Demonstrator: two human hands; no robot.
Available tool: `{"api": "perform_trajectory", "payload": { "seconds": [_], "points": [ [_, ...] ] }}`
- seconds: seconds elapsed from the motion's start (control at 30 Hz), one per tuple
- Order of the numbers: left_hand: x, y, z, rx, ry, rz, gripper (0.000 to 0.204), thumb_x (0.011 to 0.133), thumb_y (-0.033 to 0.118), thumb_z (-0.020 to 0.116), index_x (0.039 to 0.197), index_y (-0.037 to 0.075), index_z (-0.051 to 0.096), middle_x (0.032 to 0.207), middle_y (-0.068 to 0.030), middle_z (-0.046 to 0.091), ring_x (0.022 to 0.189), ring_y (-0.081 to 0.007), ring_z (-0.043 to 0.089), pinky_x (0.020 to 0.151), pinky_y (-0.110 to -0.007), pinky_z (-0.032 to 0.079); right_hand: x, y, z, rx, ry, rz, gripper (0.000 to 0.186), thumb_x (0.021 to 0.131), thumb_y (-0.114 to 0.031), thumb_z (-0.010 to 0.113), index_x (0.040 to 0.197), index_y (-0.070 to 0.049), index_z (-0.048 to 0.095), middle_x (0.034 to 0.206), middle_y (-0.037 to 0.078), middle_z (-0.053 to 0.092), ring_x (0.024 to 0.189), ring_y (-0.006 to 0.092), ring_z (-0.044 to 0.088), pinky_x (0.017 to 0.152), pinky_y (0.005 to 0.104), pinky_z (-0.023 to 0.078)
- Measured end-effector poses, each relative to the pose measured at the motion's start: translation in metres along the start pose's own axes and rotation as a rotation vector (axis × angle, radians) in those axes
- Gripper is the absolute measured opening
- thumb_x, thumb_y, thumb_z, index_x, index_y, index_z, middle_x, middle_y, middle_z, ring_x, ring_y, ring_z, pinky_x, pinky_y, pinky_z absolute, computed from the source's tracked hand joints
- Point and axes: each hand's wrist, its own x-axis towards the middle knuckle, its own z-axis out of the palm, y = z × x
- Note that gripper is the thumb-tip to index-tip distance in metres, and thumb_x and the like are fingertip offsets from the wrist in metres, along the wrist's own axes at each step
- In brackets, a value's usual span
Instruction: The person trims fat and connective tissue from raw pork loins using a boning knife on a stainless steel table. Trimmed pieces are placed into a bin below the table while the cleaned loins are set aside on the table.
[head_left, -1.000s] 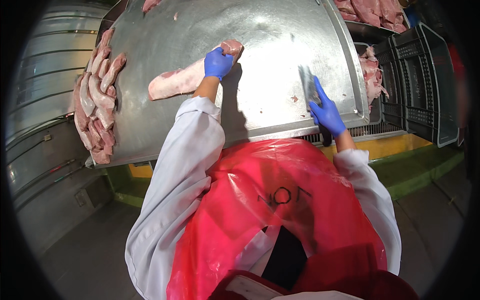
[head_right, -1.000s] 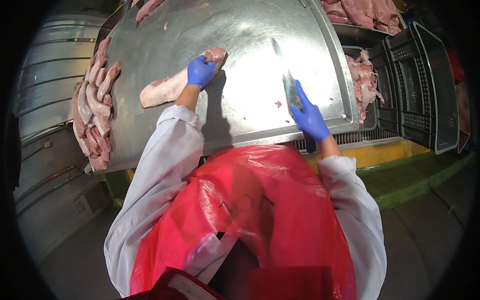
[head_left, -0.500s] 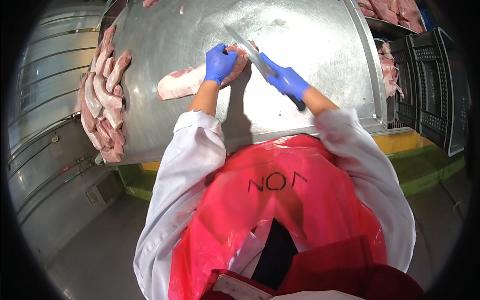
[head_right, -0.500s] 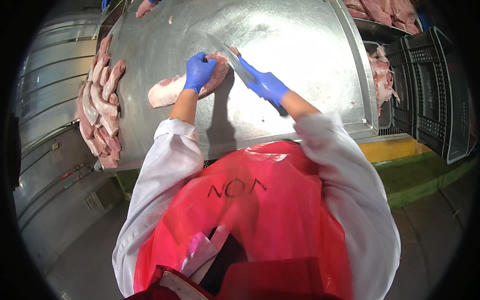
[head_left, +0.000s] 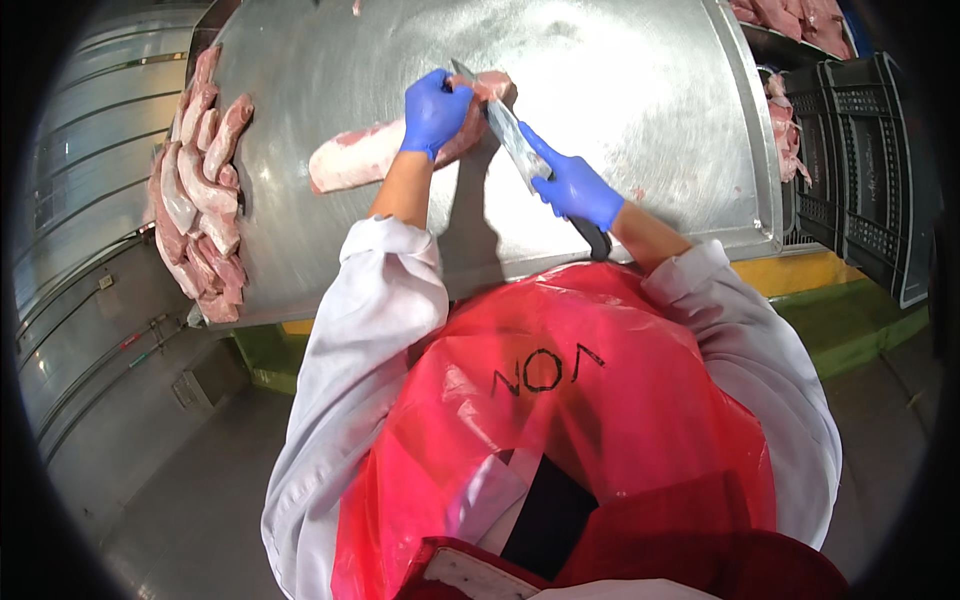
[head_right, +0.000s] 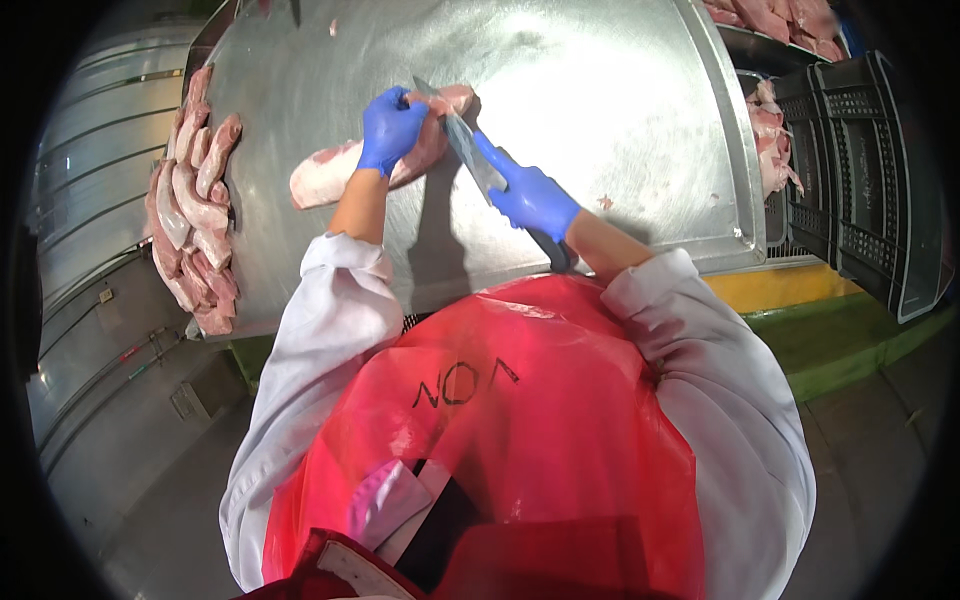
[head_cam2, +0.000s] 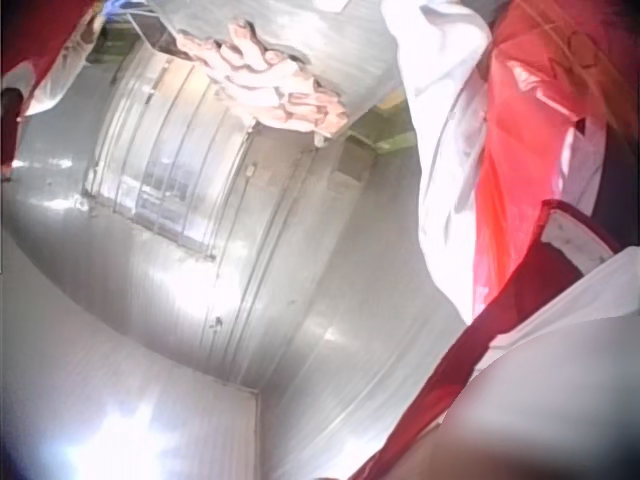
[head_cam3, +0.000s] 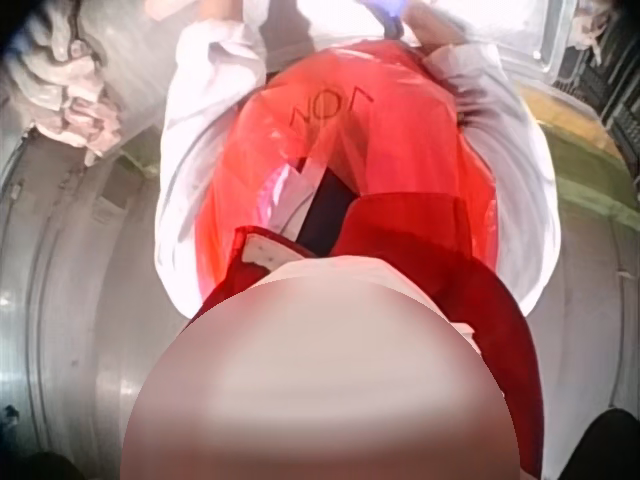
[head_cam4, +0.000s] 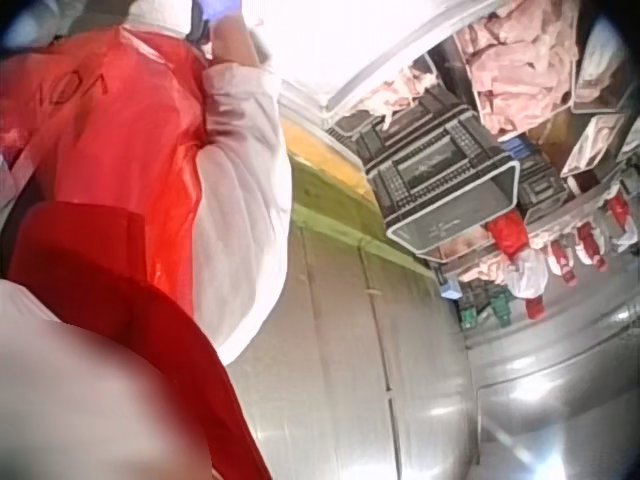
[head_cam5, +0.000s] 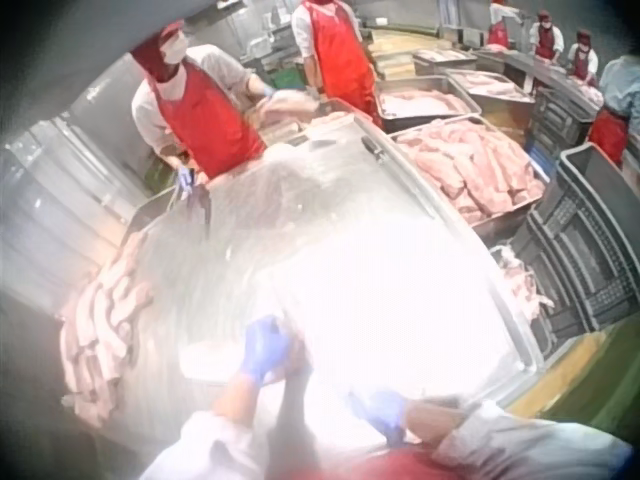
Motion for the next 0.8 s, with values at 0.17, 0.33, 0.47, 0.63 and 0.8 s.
{"api": "perform_trajectory", "payload": {
  "seconds": [0.17, 0.33, 0.47, 0.63, 0.8],
  "points": [
    [0.007, 0.019, 0.002, 0.071, 0.006, 0.113, 0.028, 0.085, 0.027, 0.068, 0.086, -0.001, 0.070, 0.075, -0.0207, 0.069, 0.069, -0.0292, 0.069, 0.067, -0.037, 0.054, 0.103, -0.033, -0.016, 0.011, 0.170, -0.074, 0.074, 0.098, -0.021, 0.050, 0.162, -0.029, 0.014, 0.101, 0.017, 0.067, 0.065, 0.0224, 0.067, 0.066, 0.0366, 0.058],
    [0.010, -0.018, -0.002, -0.209, 0.047, -0.087, 0.027, 0.083, 0.025, 0.071, 0.086, -0.002, 0.070, 0.074, -0.0140, 0.071, 0.067, -0.0184, 0.067, 0.064, -0.033, 0.053, 0.030, -0.013, 0.016, -0.062, 0.063, -0.053, 0.076, 0.096, -0.017, 0.048, 0.162, -0.028, 0.011, 0.095, 0.017, 0.070, 0.070, 0.0259, 0.069, 0.069, 0.0411, 0.058],
    [-0.001, -0.002, -0.003, -0.216, 0.000, 0.023, 0.021, 0.087, 0.016, 0.069, 0.095, -0.004, 0.069, 0.079, -0.0061, 0.069, 0.071, -0.0094, 0.062, 0.063, -0.026, 0.050, 0.050, -0.027, 0.020, -0.116, 0.161, -0.041, 0.066, 0.094, -0.016, 0.047, 0.156, -0.020, 0.026, 0.081, 0.017, 0.069, 0.072, 0.0281, 0.070, 0.069, 0.0427, 0.057],
    [0.015, -0.018, -0.016, -0.400, 0.045, -0.027, 0.018, 0.089, 0.013, 0.067, 0.097, -0.004, 0.070, 0.082, -0.0044, 0.070, 0.074, -0.0087, 0.062, 0.066, -0.024, 0.050, 0.082, -0.030, 0.029, -0.010, 0.160, -0.129, 0.068, 0.092, -0.016, 0.050, 0.156, -0.016, 0.026, 0.083, 0.021, 0.069, 0.066, 0.0281, 0.067, 0.065, 0.0401, 0.057],
    [0.005, -0.032, -0.015, -0.535, 0.125, 0.009, 0.015, 0.090, 0.010, 0.067, 0.098, -0.002, 0.071, 0.079, -0.0019, 0.066, 0.070, -0.0079, 0.058, 0.063, -0.023, 0.047, 0.040, -0.006, 0.047, -0.100, 0.043, -0.082, 0.083, 0.092, -0.012, 0.050, 0.162, -0.023, 0.009, 0.113, 0.029, 0.067, 0.072, 0.0347, 0.070, 0.075, 0.0452, 0.057]
  ]
}}
